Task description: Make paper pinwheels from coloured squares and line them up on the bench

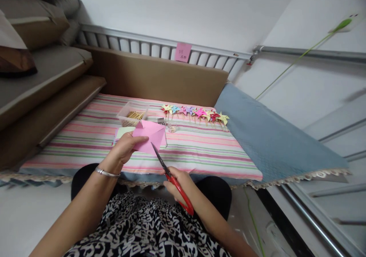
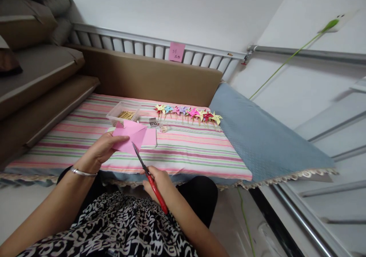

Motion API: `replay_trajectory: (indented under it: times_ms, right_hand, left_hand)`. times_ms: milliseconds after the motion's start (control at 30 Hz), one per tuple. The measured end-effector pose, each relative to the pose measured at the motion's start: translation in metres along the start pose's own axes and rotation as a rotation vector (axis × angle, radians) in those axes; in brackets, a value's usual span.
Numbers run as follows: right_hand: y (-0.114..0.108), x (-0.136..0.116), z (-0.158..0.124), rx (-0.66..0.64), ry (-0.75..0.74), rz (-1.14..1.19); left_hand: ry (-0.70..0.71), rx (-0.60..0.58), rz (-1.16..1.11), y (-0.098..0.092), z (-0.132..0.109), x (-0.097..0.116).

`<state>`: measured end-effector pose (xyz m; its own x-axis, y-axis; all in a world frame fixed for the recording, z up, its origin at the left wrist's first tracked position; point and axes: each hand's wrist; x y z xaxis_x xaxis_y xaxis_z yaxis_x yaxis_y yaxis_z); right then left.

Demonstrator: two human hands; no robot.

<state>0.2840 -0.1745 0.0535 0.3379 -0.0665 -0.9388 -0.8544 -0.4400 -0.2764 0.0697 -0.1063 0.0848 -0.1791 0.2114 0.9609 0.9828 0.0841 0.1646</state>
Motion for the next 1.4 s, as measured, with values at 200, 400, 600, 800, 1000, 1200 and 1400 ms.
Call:
replay_trajectory:
  times_ms: [200,400,600,800,1000,1200,1400]
  right_hand:
    - [-0.011,0.017,-0.006,-0.183,-0.058,-0.006]
    - [-0.040,0.031,-0.013,-0.071,-0.036,0.041]
    - [-0.051,0.001,0.016,0.209,-0.203,0.319]
    - [-0.037,-0.013,0.039,0.066,-0.178,0.371]
    - [-0.030,0.004,0.047,0.211,-0.211,0.600]
    - [-0.016,0.018,0.057,0.493,-0.263,0.860]
    - [-0.002,0.021,0.052,0.527,-0.283,0.847]
  left_hand:
    - [0.008,0.067,0.030,-0.013,0.006,0.001]
    - [-0.013,-0.028,0.121,-0.032,0.006,0.003]
    - [-0.084,-0.304,0.320,-0.003,-0.003,-0.013]
    - [-0.123,-0.456,0.349,0.015,-0.010,-0.027]
    - [-0.168,-0.352,-0.011,0.018,-0.007,-0.038]
    - [-0.168,-0.108,-0.426,0.040,-0.016,-0.069]
    - [-0.099,-0.106,-0.281,0.052,-0.019,-0.072]
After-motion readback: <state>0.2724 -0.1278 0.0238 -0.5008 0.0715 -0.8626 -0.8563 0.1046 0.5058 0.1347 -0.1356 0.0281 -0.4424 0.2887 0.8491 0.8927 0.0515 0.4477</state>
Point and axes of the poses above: each hand's wrist, its own z-axis towards the middle knuckle, its own y-axis out of the palm, x = y × z, and after that the axes turned 10 degrees about z, right-handed
